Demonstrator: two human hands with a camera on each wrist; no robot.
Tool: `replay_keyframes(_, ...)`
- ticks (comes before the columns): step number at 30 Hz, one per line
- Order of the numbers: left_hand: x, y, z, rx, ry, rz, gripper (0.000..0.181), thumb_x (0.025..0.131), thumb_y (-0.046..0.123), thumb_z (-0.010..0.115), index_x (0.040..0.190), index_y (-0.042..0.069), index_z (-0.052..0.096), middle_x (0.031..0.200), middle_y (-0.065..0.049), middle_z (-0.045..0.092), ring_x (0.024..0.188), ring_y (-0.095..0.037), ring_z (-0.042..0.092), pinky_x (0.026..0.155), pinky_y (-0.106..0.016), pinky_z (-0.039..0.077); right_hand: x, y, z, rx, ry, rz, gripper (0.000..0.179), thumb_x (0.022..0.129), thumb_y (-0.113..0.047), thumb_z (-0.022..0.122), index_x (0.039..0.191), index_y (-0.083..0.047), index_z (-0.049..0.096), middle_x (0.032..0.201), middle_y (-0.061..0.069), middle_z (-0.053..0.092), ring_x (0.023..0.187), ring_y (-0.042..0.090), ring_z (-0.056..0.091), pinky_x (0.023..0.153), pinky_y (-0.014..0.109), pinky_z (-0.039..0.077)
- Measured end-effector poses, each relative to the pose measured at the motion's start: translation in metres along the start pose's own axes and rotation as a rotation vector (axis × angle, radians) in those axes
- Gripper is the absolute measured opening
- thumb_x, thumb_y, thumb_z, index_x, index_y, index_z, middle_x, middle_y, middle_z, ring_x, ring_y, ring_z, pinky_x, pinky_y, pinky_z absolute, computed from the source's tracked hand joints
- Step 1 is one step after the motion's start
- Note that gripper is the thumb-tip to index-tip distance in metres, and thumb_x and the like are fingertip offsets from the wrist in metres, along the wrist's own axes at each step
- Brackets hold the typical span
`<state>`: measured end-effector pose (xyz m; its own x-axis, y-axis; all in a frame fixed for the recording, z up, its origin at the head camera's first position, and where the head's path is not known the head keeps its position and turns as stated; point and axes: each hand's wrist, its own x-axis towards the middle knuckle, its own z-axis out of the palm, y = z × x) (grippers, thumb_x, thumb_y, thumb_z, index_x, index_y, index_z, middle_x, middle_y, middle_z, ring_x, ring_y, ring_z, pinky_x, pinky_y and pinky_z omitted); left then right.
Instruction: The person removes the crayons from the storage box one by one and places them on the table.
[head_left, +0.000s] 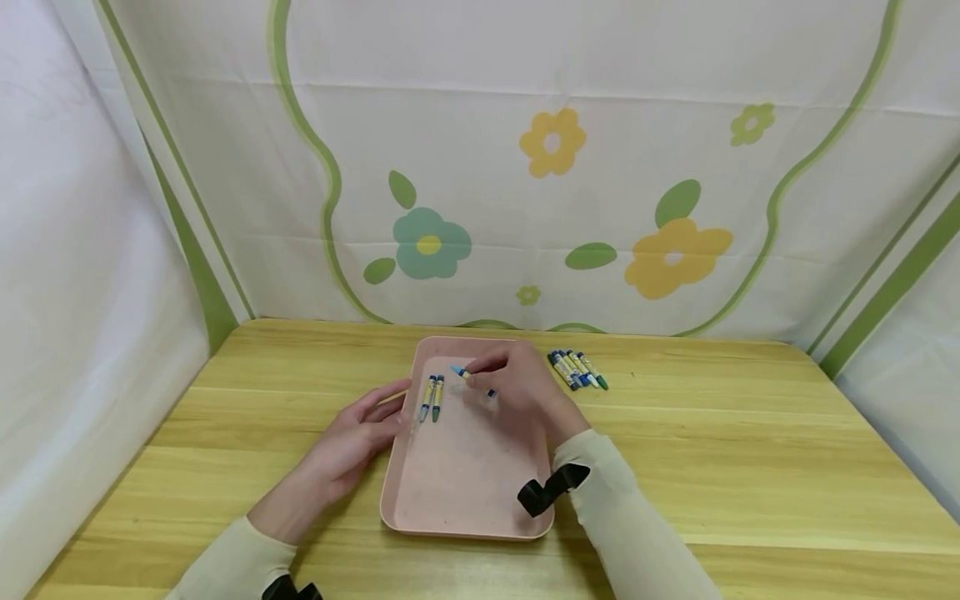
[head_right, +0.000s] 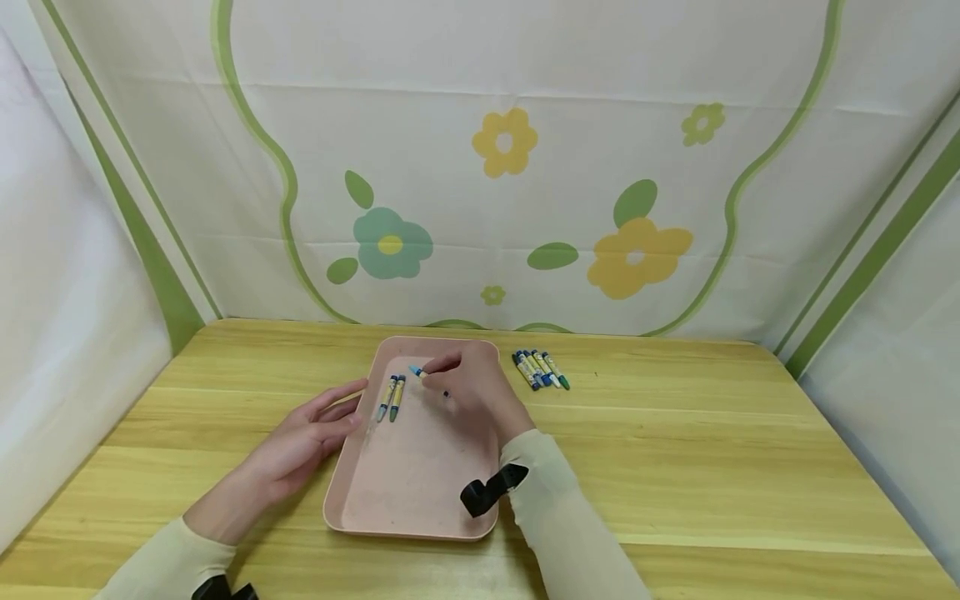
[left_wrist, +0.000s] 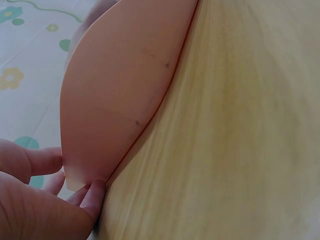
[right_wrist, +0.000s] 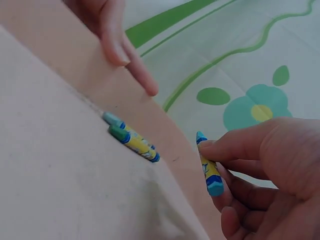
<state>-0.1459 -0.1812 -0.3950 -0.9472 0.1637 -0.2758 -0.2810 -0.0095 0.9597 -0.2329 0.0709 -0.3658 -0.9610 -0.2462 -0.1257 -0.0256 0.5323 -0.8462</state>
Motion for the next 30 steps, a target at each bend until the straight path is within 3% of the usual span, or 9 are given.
replay_keyframes(7, 0.001, -0.001, 0.001, 0.005, -0.007, -0.001, 0.059, 0.108, 0.011, 0.058, 0.164, 0.015, 0.039, 0.171, -0.018, 0.036, 0.155, -0.033, 0.043, 0.12, -0.035, 0.044, -0.007, -0.007, -0.01, 0.053, 0.043, 0.051, 0.014, 0.092, -0.023, 0.085, 0.105, -0.028, 0.086, 0.112, -0.006, 0.079, 0.1, 0.017, 0.068, 0.08, 0.03, 0.055)
replay_keyframes(16, 0.0, 0.001, 0.003, 0.011, -0.014, 0.004, 0.059, 0.108, 0.011, 0.058, 0.164, 0.013, 0.038, 0.171, -0.02, 0.036, 0.155, -0.034, 0.042, 0.122, -0.038, 0.042, -0.011, -0.01, -0.016, 0.07, 0.092, -0.005, 0.017, 0.09, -0.021, 0.086, 0.106, -0.025, 0.087, 0.107, -0.002, 0.081, 0.093, 0.018, 0.07, 0.076, 0.031, 0.057)
replay_keyframes(30, 0.003, -0.001, -0.002, 0.01, -0.021, 0.01, 0.06, 0.108, 0.012, 0.058, 0.165, 0.014, 0.038, 0.171, -0.019, 0.036, 0.154, -0.033, 0.044, 0.106, -0.022, 0.049, -0.008, -0.001, -0.024, 0.043, 0.088, -0.026, 0.015, 0.092, -0.021, 0.084, 0.107, -0.022, 0.087, 0.109, 0.0, 0.08, 0.091, 0.018, 0.07, 0.075, 0.028, 0.056)
